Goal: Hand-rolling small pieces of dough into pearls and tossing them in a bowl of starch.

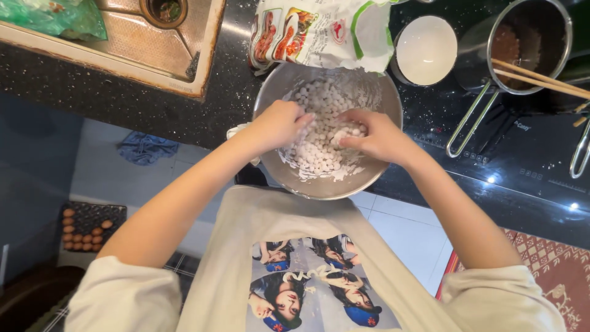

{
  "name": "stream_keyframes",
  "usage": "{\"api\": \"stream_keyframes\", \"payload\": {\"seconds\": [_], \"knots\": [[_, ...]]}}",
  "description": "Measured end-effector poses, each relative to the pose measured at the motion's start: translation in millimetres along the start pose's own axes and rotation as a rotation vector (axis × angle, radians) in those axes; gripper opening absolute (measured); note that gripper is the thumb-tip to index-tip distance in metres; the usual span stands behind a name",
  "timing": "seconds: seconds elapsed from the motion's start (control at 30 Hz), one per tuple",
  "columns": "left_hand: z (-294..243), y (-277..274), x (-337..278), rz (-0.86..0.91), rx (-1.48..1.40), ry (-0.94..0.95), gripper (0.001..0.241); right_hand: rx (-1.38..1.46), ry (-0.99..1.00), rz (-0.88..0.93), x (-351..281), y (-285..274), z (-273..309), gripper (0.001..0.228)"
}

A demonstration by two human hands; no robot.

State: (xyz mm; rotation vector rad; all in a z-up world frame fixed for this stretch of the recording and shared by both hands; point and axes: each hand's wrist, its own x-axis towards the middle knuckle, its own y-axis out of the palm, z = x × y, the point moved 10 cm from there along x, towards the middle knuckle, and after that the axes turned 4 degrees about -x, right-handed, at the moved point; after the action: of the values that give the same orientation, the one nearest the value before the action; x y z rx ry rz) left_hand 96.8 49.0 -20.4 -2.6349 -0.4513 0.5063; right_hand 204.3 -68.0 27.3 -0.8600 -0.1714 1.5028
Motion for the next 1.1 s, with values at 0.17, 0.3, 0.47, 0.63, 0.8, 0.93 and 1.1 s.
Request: {"api": "stream_keyframes", "payload": {"seconds": [0.17,0.3,0.47,0.63,0.8,0.93,1.1], "knots": [[-7.6,-2.5,-15.3,0.018,0.197,-0.071,0.037,-0.185,0.021,-0.217,-0.2,-17.7,-25.9,0.038],[33.3,26.8,10.1,-0.095,0.144,-0.193,0.058,-0.185,0.165,-0.244,31.0,-4.5,-47.5,0.047],[97.4,62.1,38.8,-0.266,-0.239,-0.365,0.068,0.625,0.633,-0.004,48.5,45.9,-72.1,0.054],[40.0,27.6,10.1,-0.221,-0.137,-0.264,0.078,0.208,0.371,-0.038,23.6,0.8,-12.4,0.049],[-20.0,-20.0,-26.5,-0.213,0.061,-0.109,0.066,-0.271,-0.016,0.050,1.6,14.2,9.7,0.032],[-36.2,-28.6,-35.4,-0.202,0.038,-0.012,0.044,-0.340,-0.143,-0.032,8.9,34.7,1.4,0.036],[-52.7,-17.6,-50.1,-0.187,-0.164,0.148,0.034,-0.196,-0.079,-0.041,-1.2,14.7,3.5,0.031]]}}
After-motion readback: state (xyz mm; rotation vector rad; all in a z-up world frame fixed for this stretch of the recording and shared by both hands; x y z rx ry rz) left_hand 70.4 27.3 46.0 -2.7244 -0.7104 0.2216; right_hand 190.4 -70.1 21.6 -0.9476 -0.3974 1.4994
